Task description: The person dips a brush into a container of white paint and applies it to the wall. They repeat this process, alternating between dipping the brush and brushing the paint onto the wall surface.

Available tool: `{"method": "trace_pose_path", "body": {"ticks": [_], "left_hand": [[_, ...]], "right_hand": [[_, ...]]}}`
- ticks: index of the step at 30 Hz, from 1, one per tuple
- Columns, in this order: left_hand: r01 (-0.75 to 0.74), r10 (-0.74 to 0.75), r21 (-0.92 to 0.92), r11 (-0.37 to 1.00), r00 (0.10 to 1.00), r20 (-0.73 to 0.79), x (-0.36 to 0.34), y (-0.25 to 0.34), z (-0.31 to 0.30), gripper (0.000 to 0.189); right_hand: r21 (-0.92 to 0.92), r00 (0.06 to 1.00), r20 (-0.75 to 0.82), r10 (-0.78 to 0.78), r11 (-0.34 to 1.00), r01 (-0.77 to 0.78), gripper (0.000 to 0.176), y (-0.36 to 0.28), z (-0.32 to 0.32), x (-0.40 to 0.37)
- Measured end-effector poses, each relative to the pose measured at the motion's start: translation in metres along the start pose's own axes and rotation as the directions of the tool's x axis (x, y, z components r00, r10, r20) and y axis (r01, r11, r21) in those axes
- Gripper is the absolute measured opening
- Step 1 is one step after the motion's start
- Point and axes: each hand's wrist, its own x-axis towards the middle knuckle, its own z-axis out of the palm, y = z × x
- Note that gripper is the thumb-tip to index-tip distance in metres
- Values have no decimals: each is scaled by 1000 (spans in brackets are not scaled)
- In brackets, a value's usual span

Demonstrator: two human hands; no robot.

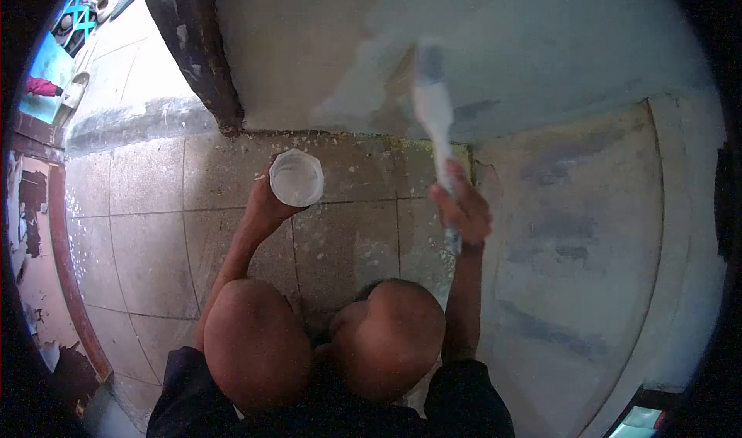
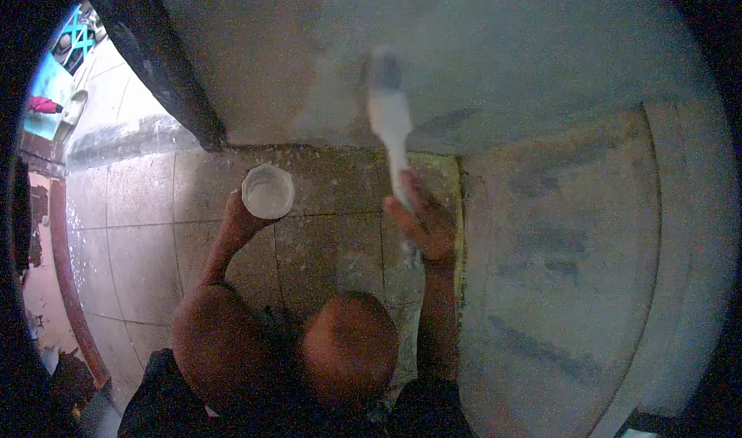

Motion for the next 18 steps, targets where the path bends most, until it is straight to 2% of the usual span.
{"method": "trace_pose_path", "body": {"ticks": [2, 3, 4, 5, 6, 8, 9, 11, 12, 13, 14, 15, 16, 17, 18], "left_hand": [[45, -45, -2, 999, 998, 40, -1, 3, -3, 82], [46, -46, -1, 999, 998, 35, -1, 2, -3, 82], [-6, 6, 3, 1000, 1000, 14, -1, 0, -2, 82], [-60, 60, 10, 998, 998, -7, -1, 1, -2, 82], [-60, 60, 12, 998, 998, -9, -1, 3, -2, 82], [-36, 36, -18, 999, 999, -16, -2, 10, -3, 82], [-36, 36, -16, 999, 999, -14, -2, 10, -3, 82], [10, -11, 51, 999, 1000, 9, -2, 7, -1, 83], [7, -8, 53, 999, 1000, 13, -1, 5, 1, 83], [-5, 5, 37, 999, 1000, 7, 0, 2, 3, 84], [-17, 16, 21, 1000, 1000, 2, 1, 1, 4, 84], [-18, 18, 21, 1000, 1000, 5, 1, 2, 5, 84], [-22, 22, 28, 999, 1000, 7, 2, 2, 6, 85], [-25, 24, 34, 999, 1000, 8, 2, 2, 7, 85], [-26, 26, 31, 999, 1000, 8, 2, 4, 8, 85]], "right_hand": [[-85, 943, 128, -306, 944, 318, 31, 4, 20, 3], [-82, 942, 130, -309, 943, 321, 31, 10, 22, 7], [-123, 838, 155, -524, 831, 543, 31, 16, 25, 10], [-155, 683, 188, -706, 665, 730, 31, 17, 25, 14], [-153, 682, 187, -707, 665, 731, 31, 15, 22, 13], [-36, 783, 193, -591, 793, 608, 34, 8, 10, 11], [-35, 785, 191, -590, 795, 606, 34, 7, -3, 16], [-215, 708, 178, -684, 675, 706, 40, -3, -33, 31], [-282, 969, 125, -214, 929, 242, 41, -50, -50, 34], [-310, 947, 44, 319, 905, -291, 43, -89, -64, 35], [-308, 946, 40, 322, 905, -295, 43, -75, -82, 38], [-466, 969, -113, -219, 873, 143, 37, -45, -119, 47], [-652, 691, -146, -708, 594, 471, 32, -15, -157, 57], [-801, 204, -47, -978, 159, 577, 28, -2, -174, 64], [-801, 203, -44, -978, 156, 577, 28, -27, -163, 70]]}}
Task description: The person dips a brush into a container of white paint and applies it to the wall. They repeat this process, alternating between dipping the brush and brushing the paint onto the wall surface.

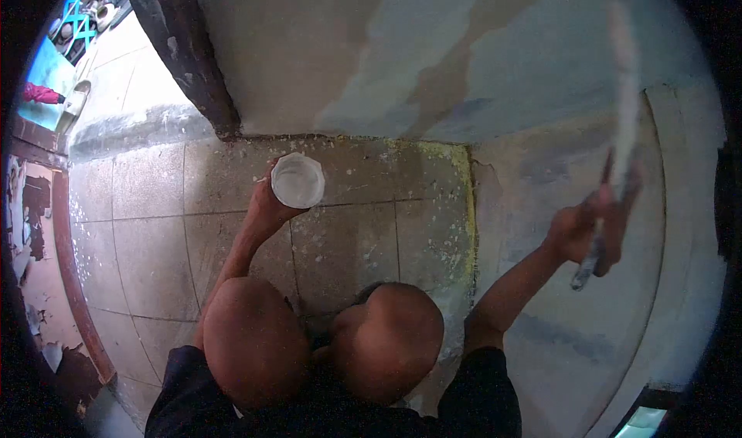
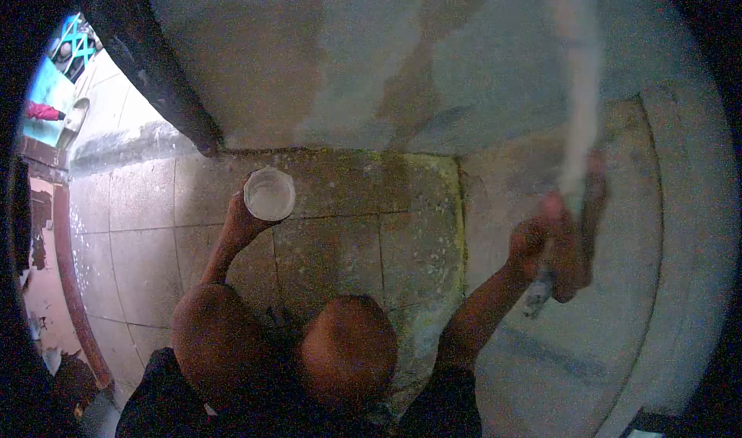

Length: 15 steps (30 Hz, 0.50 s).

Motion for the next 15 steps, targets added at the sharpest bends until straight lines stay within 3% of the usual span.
{"method": "trace_pose_path", "body": {"ticks": [2, 3, 4, 5, 6, 7, 9, 10, 11, 15], "left_hand": [[32, -29, -71, 997, 999, 34, 2, 4, 0, 85], [27, -25, -76, 997, 999, 30, 3, 4, 1, 85], [45, -43, -59, 997, 999, 29, 3, 3, 2, 84], [62, -61, -40, 997, 998, 26, 4, 1, 2, 84], [60, -59, -42, 997, 998, 21, 4, -2, 1, 84], [19, -19, -46, 999, 1000, 2, 4, -5, 3, 84], [-18, 17, -56, 998, 1000, -25, 6, -9, 1, 84], [10, -10, -38, 999, 1000, -12, 6, -9, -2, 84], [38, -38, -18, 999, 999, 8, 5, -9, -3, 84], [48, -45, -56, 997, 998, 50, 4, -12, -2, 84]], "right_hand": [[197, 955, -208, 213, 965, -173, 13, -31, 16, 72], [20, 976, 36, 214, 976, -215, 59, -27, 2, 49], [20, 977, 33, 209, 977, -210, 59, -24, -4, 26], [-96, 799, 357, 483, 870, -483, 59, -56, 9, 47], [-292, 449, 590, 671, 696, -655, 60, -91, 23, 69], [-529, 2, 682, 731, 495, -690, 61, -112, 32, 80], [-293, -118, 825, 553, 238, -926, 53, -138, 49, 34], [132, 445, 779, 441, 580, -804, 38, -152, 57, 7], [450, 852, 500, 154, 794, -408, 27, -164, 62, -15], [502, 786, 607, 117, 710, -493, 28, -196, 69, -51]]}}
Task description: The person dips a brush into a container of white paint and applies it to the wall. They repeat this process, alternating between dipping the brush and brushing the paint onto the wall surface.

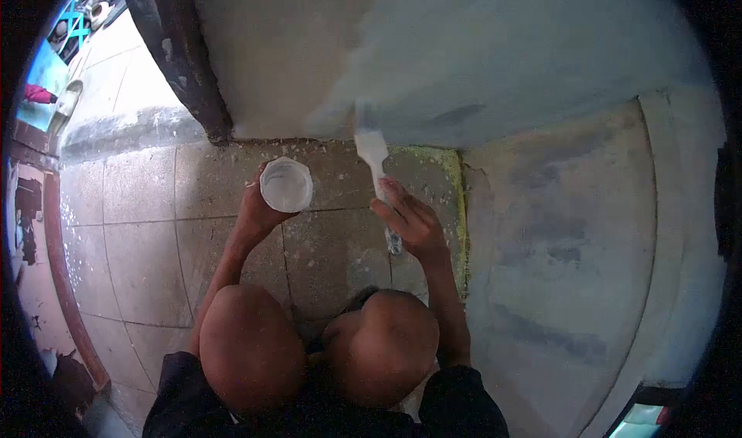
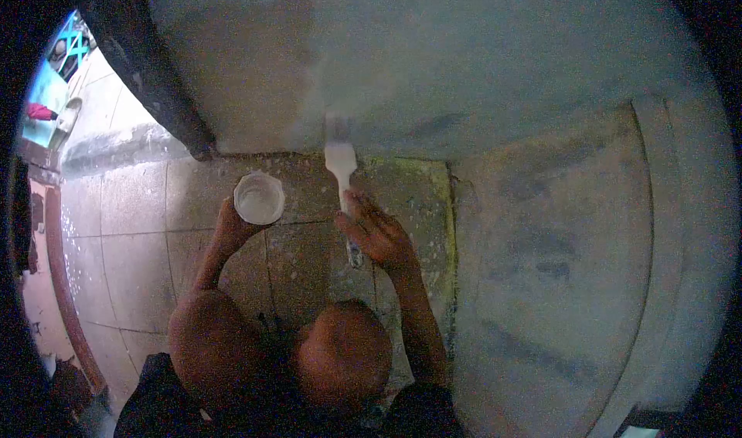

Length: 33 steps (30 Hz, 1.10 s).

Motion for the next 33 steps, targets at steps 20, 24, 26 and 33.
{"method": "trace_pose_path", "body": {"ticks": [20, 24, 26, 33], "left_hand": [[-35, 36, 18, 999, 998, -49, 1, 11, 0, 82], [-5, 2, -41, 999, 998, -68, -3, 13, -4, 81], [11, -13, -29, 1000, 997, -78, -3, 0, -2, 75], [-28, 28, -11, 1000, 997, -73, -6, 9, -7, 81]], "right_hand": [[-351, 942, -129, 310, 874, -336, 40, -10, -123, 52], [-26, 990, -135, 45, 998, -48, 28, 1, -32, 29], [7, 997, -67, 46, 999, -46, 30, 5, -1, 7], [270, 973, 150, 174, 940, -210, 29, 3, 19, -18]]}}
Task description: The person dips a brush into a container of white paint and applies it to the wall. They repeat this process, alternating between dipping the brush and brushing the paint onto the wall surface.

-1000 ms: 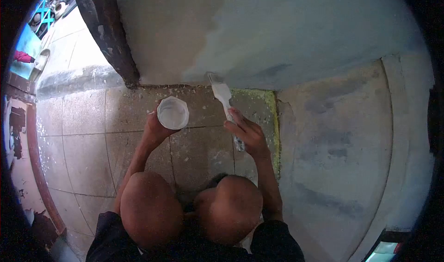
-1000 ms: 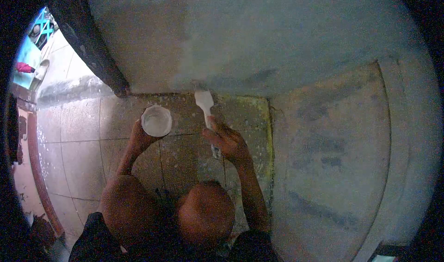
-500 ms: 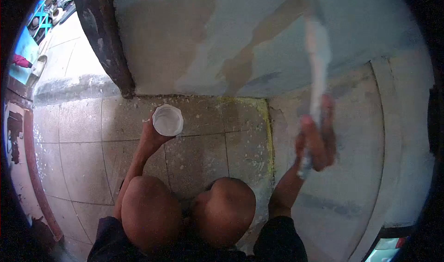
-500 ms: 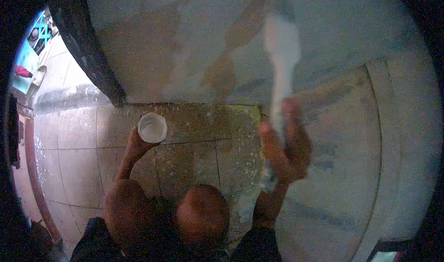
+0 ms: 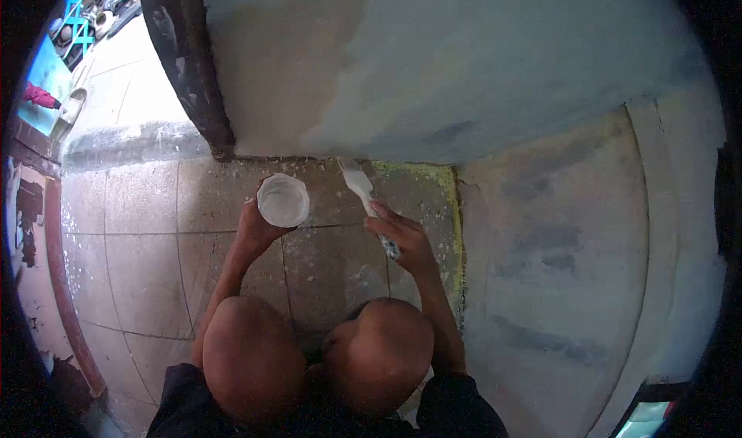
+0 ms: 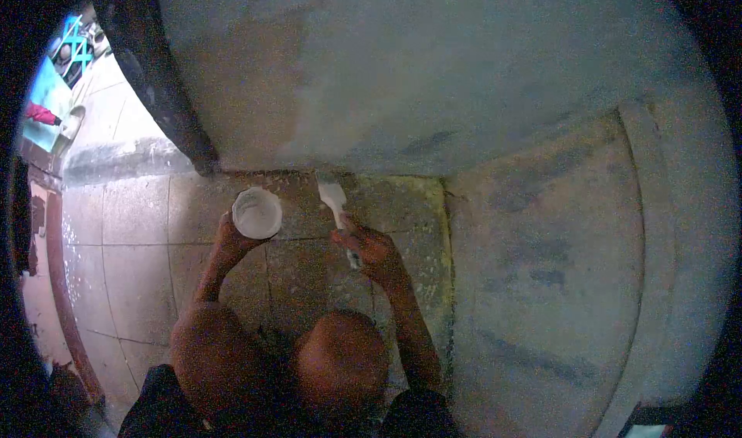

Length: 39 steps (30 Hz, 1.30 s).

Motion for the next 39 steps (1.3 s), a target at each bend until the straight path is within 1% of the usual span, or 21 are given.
{"method": "trace_pose_path", "body": {"ticks": [1, 3, 5, 7, 8, 10, 11, 13, 14, 16, 17, 19, 20, 22, 23, 25, 26, 29, 31, 35, 39], "left_hand": [[-41, 41, 12, 999, 999, -16, 3, 1, 0, 81], [-100, 102, 42, 994, 994, -35, 8, 0, -1, 81], [-119, 122, 80, 990, 992, -31, -1, -5, -1, 81], [-65, 64, 28, 998, 998, 22, -2, 2, -5, 80], [-46, 45, 48, 998, 998, 34, 1, 3, -5, 80], [-35, 35, 14, 999, 999, 32, -2, 0, -2, 78], [-29, 28, 26, 999, 999, 45, -2, -3, -1, 78], [-69, 64, 74, 995, 996, 64, -3, -13, 4, 77], [-68, 62, 80, 994, 995, 74, -3, -20, 5, 77], [-180, 159, 306, 935, 983, 93, -4, -36, 7, 84], [-180, 157, 309, 934, 983, 100, -4, -29, 6, 84], [-232, 215, 210, 950, 972, 100, -4, -14, 7, 75], [-232, 214, 213, 949, 971, 107, -4, -12, 7, 75], [-295, 274, 224, 929, 954, 121, -5, -9, 8, 74], [-298, 275, 225, 928, 953, 128, -4, -10, 8, 74], [-444, 413, 406, 799, 895, 166, -4, -12, 7, 72], [-446, 413, 406, 798, 894, 171, -5, -10, 7, 72], [-343, 316, 298, 891, 939, 136, -6, -5, 5, 71], [-445, 429, 352, 824, 894, 127, -5, -1, 4, 72], [-422, 405, 307, 853, 906, 121, -4, -6, 6, 72], [-458, 446, 338, 822, 887, 117, -5, -2, 8, 68]], "right_hand": [[11, 1000, 4, 0, 1000, 0, 29, 0, -6, -2], [191, 996, -14, 89, 978, -84, 26, -7, -27, -3], [163, 975, -85, 208, 968, -192, 21, -37, -50, 11], [301, 975, -164, 153, 949, -99, 14, -50, -64, 21], [326, 972, -163, 171, 939, -111, 14, -57, -69, 28], [524, 992, -69, 105, 850, -54, 13, -70, -78, 34], [534, 990, -75, 118, 843, -60, 13, -74, -82, 37], [379, 986, 168, -16, 924, -49, 17, -79, -89, 39], [384, 987, 161, -8, 922, -55, 17, -81, -88, 40], [399, 963, 208, -171, 914, 76, 26, -84, -77, 50], [403, 965, 203, -165, 913, 72, 26, -85, -73, 54], [333, 903, 237, -357, 904, 270, 35, -87, -66, 62], [334, 907, 232, -352, 904, 266, 35, -88, -62, 65], [278, 857, 366, -363, 921, 271, 35, -90, -55, 68], [278, 861, 361, -358, 923, 267, 35, -90, -51, 69], [224, 834, 444, -329, 941, 252, 36, -90, -44, 72], [224, 836, 441, -326, 942, 249, 36, -88, -41, 73], [199, 844, 417, -337, 940, 277, 38, -82, -28, 71], [185, 845, 420, -331, 943, 278, 42, -80, -24, 70], [172, 833, 459, -309, 951, 258, 46, -83, -29, 74], [209, 839, 464, -284, 956, 208, 50, -84, -36, 76]]}}
